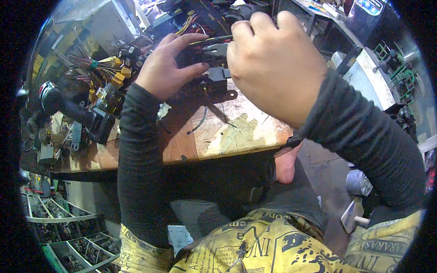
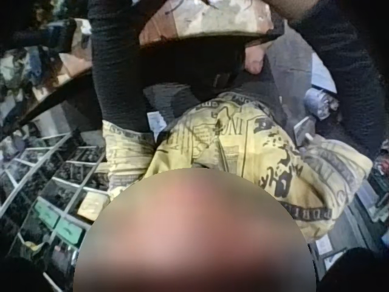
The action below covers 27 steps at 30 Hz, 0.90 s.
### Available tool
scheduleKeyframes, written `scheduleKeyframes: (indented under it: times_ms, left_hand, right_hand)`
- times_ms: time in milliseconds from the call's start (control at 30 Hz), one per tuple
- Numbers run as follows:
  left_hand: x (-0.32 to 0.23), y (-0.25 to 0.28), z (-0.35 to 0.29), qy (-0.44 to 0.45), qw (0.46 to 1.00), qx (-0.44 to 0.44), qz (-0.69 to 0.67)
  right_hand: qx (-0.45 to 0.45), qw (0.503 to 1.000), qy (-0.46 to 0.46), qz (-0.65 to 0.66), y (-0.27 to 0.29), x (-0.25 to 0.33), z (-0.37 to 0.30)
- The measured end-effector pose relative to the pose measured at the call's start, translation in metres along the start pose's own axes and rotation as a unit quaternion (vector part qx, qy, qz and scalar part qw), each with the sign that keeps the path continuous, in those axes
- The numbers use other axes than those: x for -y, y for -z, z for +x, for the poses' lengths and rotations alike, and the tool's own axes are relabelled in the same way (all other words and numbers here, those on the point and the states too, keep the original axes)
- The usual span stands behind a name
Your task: The person uses pliers to remove and insert fuses into a black fuse box held in their hands. They repeatedly extract fuses, place them on the table, and insert others back into the slots.
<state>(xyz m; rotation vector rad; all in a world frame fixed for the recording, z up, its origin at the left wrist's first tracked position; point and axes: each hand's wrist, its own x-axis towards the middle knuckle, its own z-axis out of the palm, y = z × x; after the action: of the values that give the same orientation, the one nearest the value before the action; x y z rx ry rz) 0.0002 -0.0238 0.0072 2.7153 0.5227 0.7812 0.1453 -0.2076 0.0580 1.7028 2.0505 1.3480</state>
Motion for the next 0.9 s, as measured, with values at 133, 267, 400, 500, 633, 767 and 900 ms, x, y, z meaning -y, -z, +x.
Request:
scheduleKeyframes:
  times_ms: [133, 267, 400, 500, 633, 767, 900]
  left_hand:
    - [0.0, -0.004, 0.004, -0.017, 0.999, -0.036, 0.011]
    - [0.004, -0.008, 0.006, -0.029, 0.997, -0.062, 0.018]
    - [0.001, -0.008, 0.008, 0.004, 0.999, -0.037, 0.007]
    - [-0.006, -0.004, 0.008, 0.036, 0.999, -0.004, -0.013]
    - [-0.011, -0.001, 0.007, 0.035, 0.999, 0.014, 0.011]
    - [-0.003, -0.004, 0.011, 0.063, 0.998, 0.012, 0.025]
    - [0.006, -0.007, 0.008, -0.009, 0.999, -0.022, 0.028]
  right_hand:
    - [-0.021, 0.997, 0.036, -0.06, 0.003, -0.008, 0.008]
    - [-0.03, 0.996, 0.072, -0.047, 0.004, -0.021, 0.017]
    - [-0.025, 0.996, 0.081, -0.029, 0.004, -0.025, 0.019]
    - [-0.014, 0.997, 0.075, -0.007, 0.001, -0.023, 0.017]
    - [0.003, 0.998, 0.054, 0.012, 0.005, -0.02, 0.011]
    - [-0.042, 0.998, -0.003, -0.037, 0.039, -0.051, -0.027]
    - [0.018, 0.988, -0.101, 0.116, 0.052, -0.066, -0.078]
